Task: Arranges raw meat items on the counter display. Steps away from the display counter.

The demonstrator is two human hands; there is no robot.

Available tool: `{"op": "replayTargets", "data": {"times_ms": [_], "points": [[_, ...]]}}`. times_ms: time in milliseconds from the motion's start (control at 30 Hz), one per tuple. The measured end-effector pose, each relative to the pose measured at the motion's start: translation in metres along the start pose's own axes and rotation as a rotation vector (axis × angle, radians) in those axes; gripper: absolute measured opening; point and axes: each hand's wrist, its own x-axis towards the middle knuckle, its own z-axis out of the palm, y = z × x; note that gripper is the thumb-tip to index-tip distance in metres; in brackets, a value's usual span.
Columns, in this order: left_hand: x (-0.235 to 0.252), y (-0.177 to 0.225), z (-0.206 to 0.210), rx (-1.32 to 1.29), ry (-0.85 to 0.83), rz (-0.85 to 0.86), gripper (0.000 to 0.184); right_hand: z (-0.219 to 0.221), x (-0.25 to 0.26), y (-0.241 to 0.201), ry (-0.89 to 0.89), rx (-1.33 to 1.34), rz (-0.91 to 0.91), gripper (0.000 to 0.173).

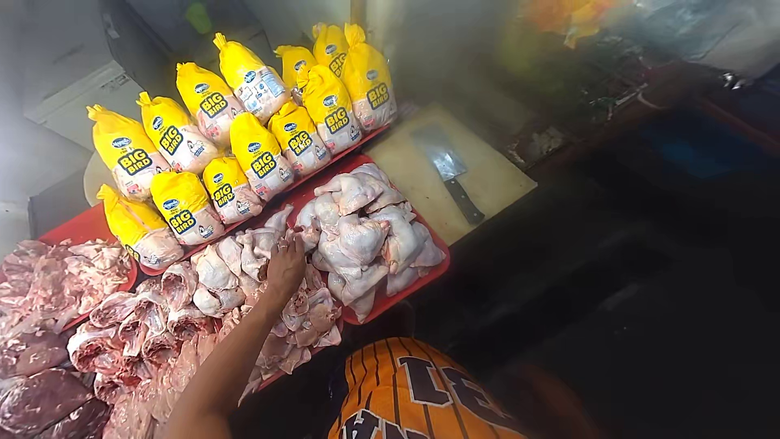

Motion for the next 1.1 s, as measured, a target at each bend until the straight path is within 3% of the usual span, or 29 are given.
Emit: {"op": "replayTargets", "data": {"times_ms": [100, 200, 300, 367, 467, 600, 700, 800, 900, 967, 1100], "points": [[-0.001, 0.0, -0.005, 0.074, -0.146, -0.048, 0.042, 0.004, -0.009, 0.006, -0.007, -0.028, 0.036, 0.041], [0.023, -0.006, -0.004, 0.069, -0.217, -0.09, 0.057, 0.006, 0.003, 0.013, -0.043, -0.101, 0.045, 0.043], [0.043, -0.015, 0.002, 0.032, -0.188, -0.113, 0.059, 0.007, 0.007, 0.021, -0.037, -0.048, 0.033, 0.047], [0.046, -0.021, -0.006, -0.081, -0.152, -0.16, 0.051, 0.008, 0.0, 0.02, -0.014, -0.007, 0.023, 0.046], [0.03, -0.03, -0.026, -0.28, -0.072, -0.311, 0.038, 0.013, -0.026, 0.015, -0.035, 0.04, 0.031, 0.044], [0.0, -0.045, -0.043, -0.389, 0.206, -0.47, 0.035, 0.02, -0.078, -0.004, -0.058, -0.067, 0.112, 0.043], [-0.014, -0.057, -0.04, -0.361, 0.175, -0.558, 0.039, 0.022, -0.082, 0.001, -0.085, -0.163, 0.134, 0.044], [-0.035, -0.068, -0.022, -0.321, 0.031, -0.557, 0.049, 0.018, -0.04, 0.022, -0.096, -0.173, 0.111, 0.046], [-0.059, -0.066, -0.025, -0.385, 0.117, -0.617, 0.052, 0.012, 0.004, 0.021, -0.08, -0.084, 0.018, 0.046], [-0.071, -0.057, -0.025, -0.474, 0.154, -0.704, 0.058, 0.007, 0.013, 0.004, -0.042, -0.076, -0.051, 0.046], [-0.068, -0.031, -0.016, -0.617, 0.12, -0.762, 0.09, 0.004, -0.011, -0.054, 0.001, -0.073, -0.12, 0.041]]}}
